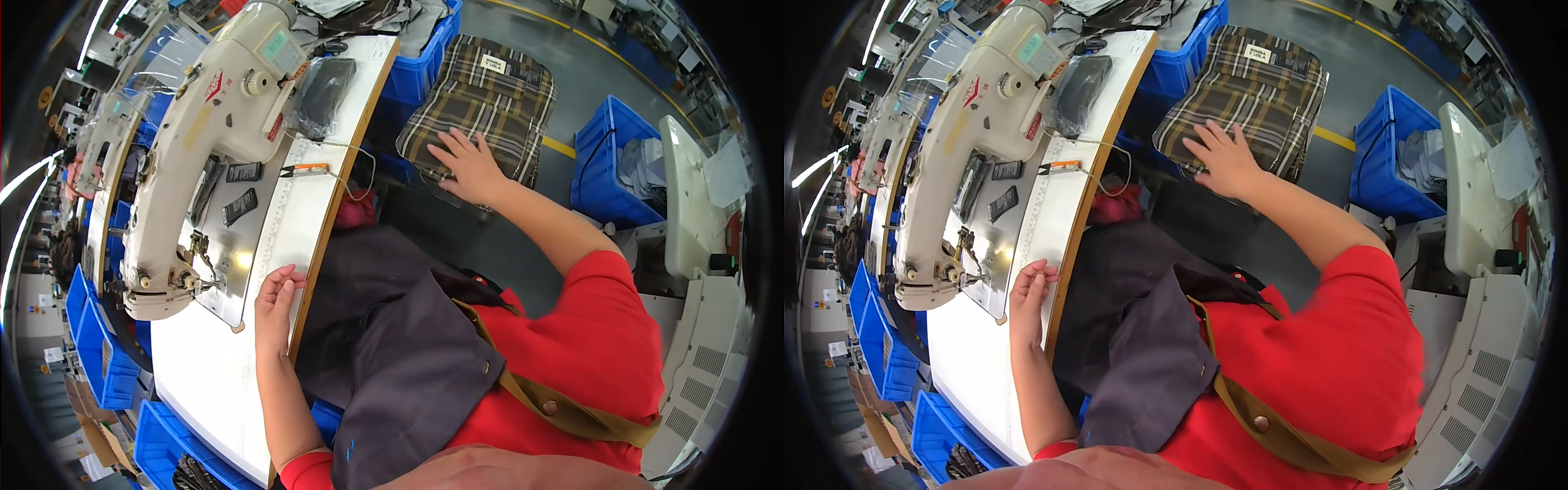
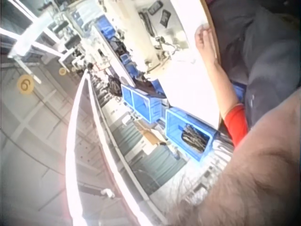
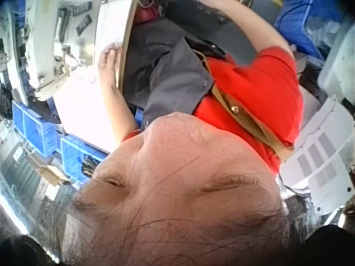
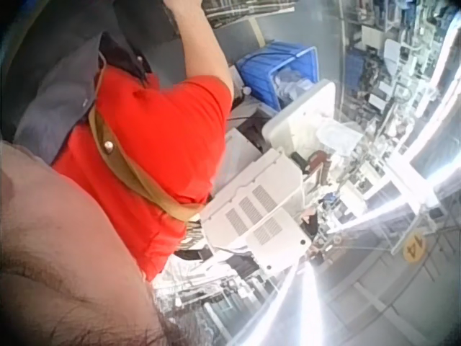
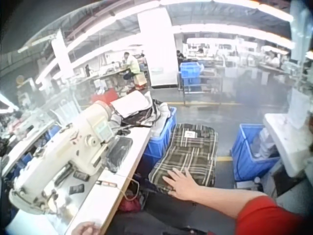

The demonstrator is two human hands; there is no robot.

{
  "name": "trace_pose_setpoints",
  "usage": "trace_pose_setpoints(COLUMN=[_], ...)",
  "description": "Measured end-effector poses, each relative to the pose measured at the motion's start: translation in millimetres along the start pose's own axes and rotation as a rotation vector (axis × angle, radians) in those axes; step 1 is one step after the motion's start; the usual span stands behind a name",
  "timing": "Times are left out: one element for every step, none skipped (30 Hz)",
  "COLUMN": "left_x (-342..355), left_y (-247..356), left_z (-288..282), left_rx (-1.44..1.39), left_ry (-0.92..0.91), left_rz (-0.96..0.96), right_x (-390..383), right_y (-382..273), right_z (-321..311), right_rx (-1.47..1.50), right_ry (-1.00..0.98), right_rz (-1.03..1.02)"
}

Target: The person operates an industrial sewing machine to stitch plaid and dark-colored fabric bags. They guide the material under the needle, attach zipper components, and trim excess threads. Finished items are placed into blue bins, and new pieces are retrieved from a stack to continue the assembly process.

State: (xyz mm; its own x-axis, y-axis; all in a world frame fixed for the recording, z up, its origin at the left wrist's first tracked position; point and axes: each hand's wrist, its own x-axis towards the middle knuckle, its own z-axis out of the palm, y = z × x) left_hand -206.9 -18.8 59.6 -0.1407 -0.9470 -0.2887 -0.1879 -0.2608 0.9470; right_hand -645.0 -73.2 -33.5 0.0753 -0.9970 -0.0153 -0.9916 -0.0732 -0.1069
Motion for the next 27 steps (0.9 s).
trace_pose_setpoints(left_x=[0, 0, -1, -2, -3, -2, -1, 0, 1, 2, 3, 2, 3, 3, 2, 1, 2, 3, 3, 3, 5, 6, 5, 5, 4, 4, 4], left_y=[-1, -1, -1, -1, -2, -4, -7, -9, -12, -14, -15, -15, -15, -15, -14, -13, -13, -13, -12, -13, -14, -15, -15, -13, -11, -10, -11], left_z=[-1, -1, -3, -2, -2, -3, -4, -5, -6, -7, -7, -8, -8, -9, -10, -11, -10, -10, -10, -9, -7, -8, -9, -8, -5, -4, -4], left_rx=[-0.014, -0.027, -0.017, -0.011, -0.005, -0.002, -0.001, 0.0, -0.012, -0.024, -0.036, -0.045, -0.051, -0.057, -0.057, -0.056, -0.057, -0.062, -0.067, -0.073, -0.073, -0.071, -0.066, -0.063, -0.059, -0.056, -0.06], left_ry=[0.004, 0.008, 0.016, 0.019, 0.022, 0.035, 0.049, 0.062, 0.067, 0.072, 0.077, 0.083, 0.084, 0.086, 0.094, 0.103, 0.104, 0.115, 0.129, 0.14, 0.142, 0.147, 0.164, 0.181, 0.197, 0.211, 0.222], left_rz=[-0.004, -0.008, -0.008, -0.007, -0.005, -0.008, -0.009, -0.011, -0.005, 0.001, 0.008, 0.005, -0.005, -0.016, -0.026, -0.034, -0.042, -0.045, -0.05, -0.058, -0.068, -0.077, -0.085, -0.09, -0.095, -0.1, -0.101], right_x=[6, 9, 12, 12, 9, 4, -4, -12, -16, -18, -19, -18, -10, 1, 15, 31, 43, 53, 64, 73, 79, 81, 81, 79, 78, 77, 75], right_y=[1, 8, 16, 24, 28, 25, 21, 17, 8, 5, 3, -2, 8, 20, 33, 46, 66, 87, 106, 126, 157, 182, 191, 199, 204, 208, 211], right_z=[9, 15, 21, 22, 25, 25, 26, 26, 27, 22, 16, 8, 11, 10, 6, 4, 7, 11, 8, 6, 8, 12, 15, 15, 18, 22, 25], right_rx=[0.021, 0.057, 0.095, 0.127, 0.11, 0.089, 0.067, 0.044, 0.031, 0.064, 0.097, 0.135, 0.257, 0.394, 0.374, 0.354, 0.239, 0.123, 0.098, 0.069, 0.122, 0.177, 0.183, 0.185, 0.186, 0.214, 0.239], right_ry=[-0.079, -0.089, -0.096, -0.102, -0.121, -0.118, -0.114, -0.11, -0.086, -0.119, -0.151, -0.183, -0.108, -0.036, 0.023, 0.085, 0.182, 0.275, 0.368, 0.457, 0.516, 0.576, 0.581, 0.584, 0.585, 0.563, 0.542], right_rz=[0.068, 0.156, 0.235, 0.317, 0.345, 0.345, 0.344, 0.344, 0.317, 0.309, 0.302, 0.291, 0.27, 0.268, 0.282, 0.296, 0.297, 0.295, 0.367, 0.44, 0.61, 0.778, 0.917, 1.059, 1.203, 1.205, 1.209])
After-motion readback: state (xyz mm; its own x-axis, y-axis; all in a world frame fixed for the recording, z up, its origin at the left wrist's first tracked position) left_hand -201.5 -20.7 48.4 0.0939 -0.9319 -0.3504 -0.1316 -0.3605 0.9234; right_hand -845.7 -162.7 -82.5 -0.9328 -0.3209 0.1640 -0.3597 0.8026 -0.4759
